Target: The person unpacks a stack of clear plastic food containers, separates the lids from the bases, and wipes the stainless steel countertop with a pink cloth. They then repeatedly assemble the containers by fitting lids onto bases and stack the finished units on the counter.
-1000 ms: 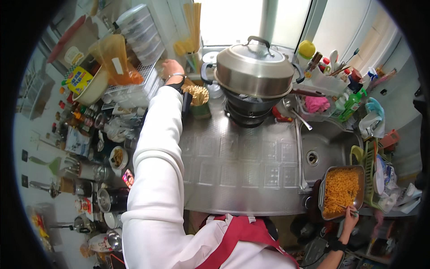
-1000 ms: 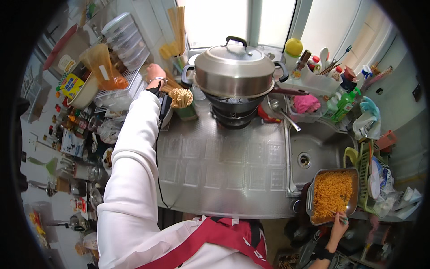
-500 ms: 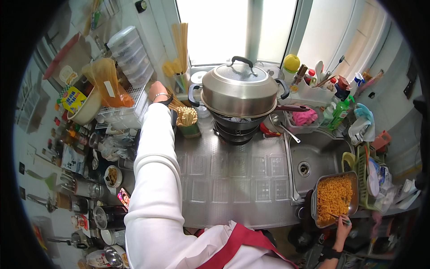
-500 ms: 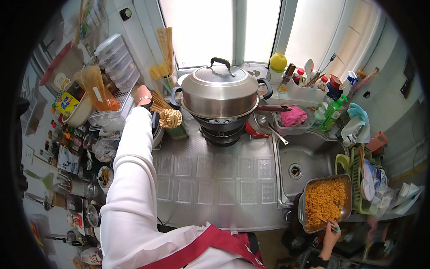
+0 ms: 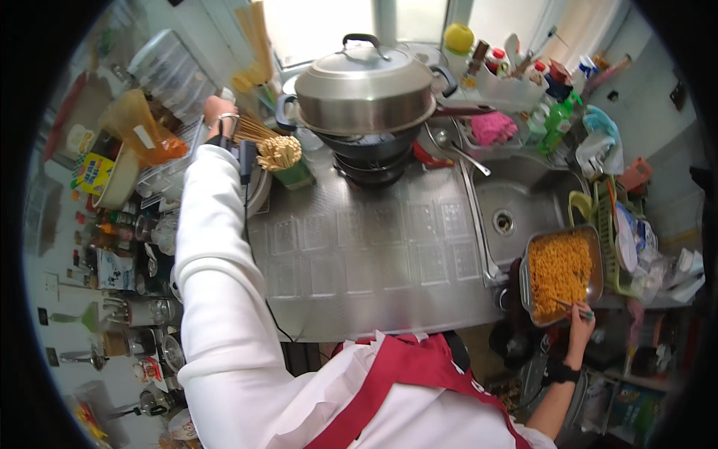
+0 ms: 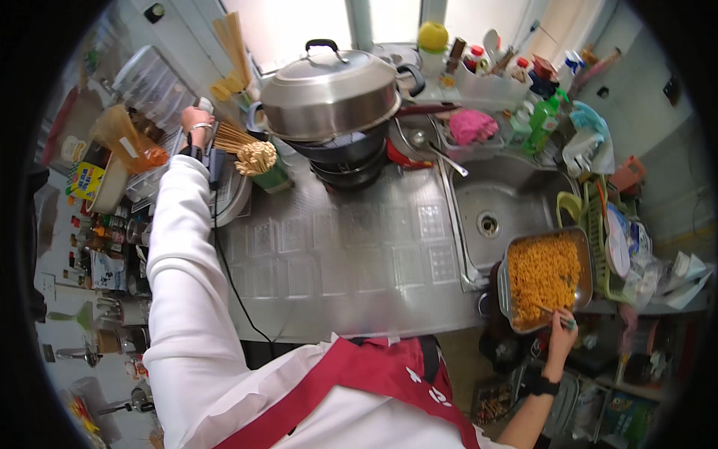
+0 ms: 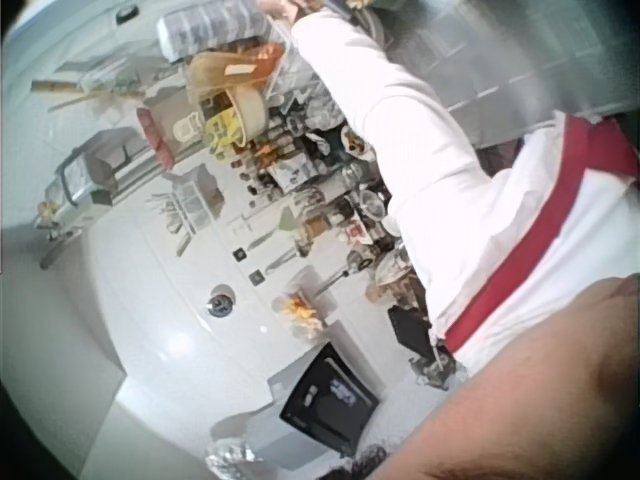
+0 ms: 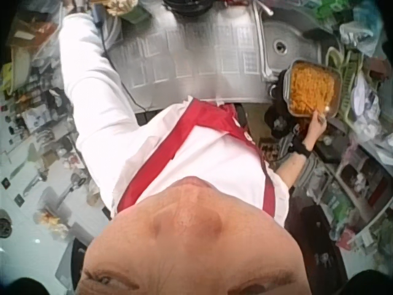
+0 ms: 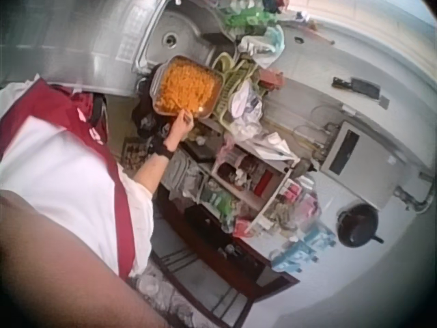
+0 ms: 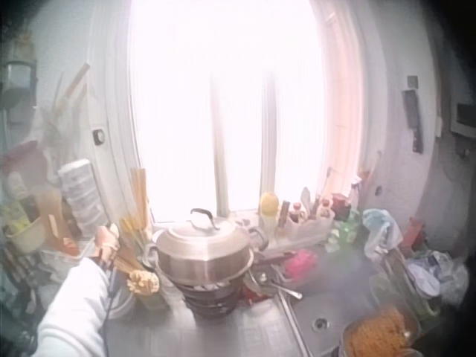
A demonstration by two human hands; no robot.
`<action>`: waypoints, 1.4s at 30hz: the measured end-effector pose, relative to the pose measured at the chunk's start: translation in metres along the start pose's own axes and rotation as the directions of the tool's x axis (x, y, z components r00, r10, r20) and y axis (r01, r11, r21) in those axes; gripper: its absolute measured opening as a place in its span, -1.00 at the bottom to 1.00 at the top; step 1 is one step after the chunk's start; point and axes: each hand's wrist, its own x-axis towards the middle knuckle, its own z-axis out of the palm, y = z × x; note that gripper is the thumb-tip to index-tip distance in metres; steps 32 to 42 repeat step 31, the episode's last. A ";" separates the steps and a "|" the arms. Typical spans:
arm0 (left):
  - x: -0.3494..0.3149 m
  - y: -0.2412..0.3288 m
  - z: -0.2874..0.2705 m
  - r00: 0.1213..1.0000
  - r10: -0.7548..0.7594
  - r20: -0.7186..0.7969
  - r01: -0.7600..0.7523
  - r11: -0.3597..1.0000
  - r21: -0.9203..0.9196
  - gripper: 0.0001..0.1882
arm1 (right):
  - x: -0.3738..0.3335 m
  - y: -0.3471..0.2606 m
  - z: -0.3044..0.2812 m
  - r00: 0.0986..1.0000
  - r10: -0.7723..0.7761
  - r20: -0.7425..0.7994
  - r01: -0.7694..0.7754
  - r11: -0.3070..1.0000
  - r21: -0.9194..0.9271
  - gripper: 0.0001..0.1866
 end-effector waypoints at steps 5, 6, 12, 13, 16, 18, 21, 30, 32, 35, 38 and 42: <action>0.038 -0.040 0.013 0.865 0.379 0.329 0.057 0.577 -0.815 -0.60 | 0.001 -0.006 0.003 0.999 -0.019 -0.051 0.017 0.999 -0.031 -0.84; 0.043 -0.033 -0.001 0.955 0.149 0.257 0.043 0.788 -0.614 -0.64 | 0.001 -0.012 -0.001 0.995 -0.098 -0.036 0.088 0.973 -0.212 -0.83; -0.064 0.055 -0.047 0.985 0.098 0.142 -0.031 0.911 -0.412 -0.75 | -0.015 -0.045 -0.029 0.993 -0.073 -0.092 0.083 0.990 0.112 -0.85; -0.092 0.065 -0.057 0.990 0.054 0.133 0.010 0.899 -0.438 -0.76 | -0.017 -0.048 -0.029 0.995 -0.078 -0.069 0.091 0.974 0.205 -0.86; -0.211 0.102 -0.086 0.961 0.243 0.134 -0.165 0.888 -0.430 -0.77 | -0.015 -0.039 -0.013 0.963 -0.267 0.016 0.259 0.946 0.197 -0.89; -0.305 0.136 -0.095 0.951 0.259 0.169 -0.174 0.899 -0.402 -0.79 | -0.007 -0.024 0.004 0.933 -0.358 0.048 0.345 0.923 0.170 -0.90; -0.418 0.188 -0.076 0.881 0.306 0.361 -0.129 0.889 -0.440 -0.83 | 0.016 -0.002 0.009 0.930 -0.368 0.013 0.364 0.925 0.111 -0.89; -0.600 0.201 0.067 0.331 0.611 0.719 -0.270 0.792 -0.548 -0.85 | 0.026 0.013 -0.094 0.967 -0.210 0.147 0.188 0.970 0.152 -0.90; -0.609 0.194 0.078 0.267 0.673 0.689 -0.364 0.733 -0.575 -0.86 | 0.030 0.015 -0.096 0.966 -0.210 0.151 0.188 0.971 0.150 -0.90; -0.609 0.194 0.078 0.267 0.673 0.689 -0.364 0.733 -0.575 -0.86 | 0.030 0.015 -0.096 0.966 -0.210 0.151 0.188 0.971 0.150 -0.90; -0.609 0.194 0.078 0.267 0.673 0.689 -0.364 0.733 -0.575 -0.86 | 0.030 0.015 -0.096 0.966 -0.210 0.151 0.188 0.971 0.150 -0.90; -0.609 0.194 0.078 0.267 0.673 0.689 -0.364 0.733 -0.575 -0.86 | 0.030 0.015 -0.096 0.966 -0.210 0.151 0.188 0.971 0.150 -0.90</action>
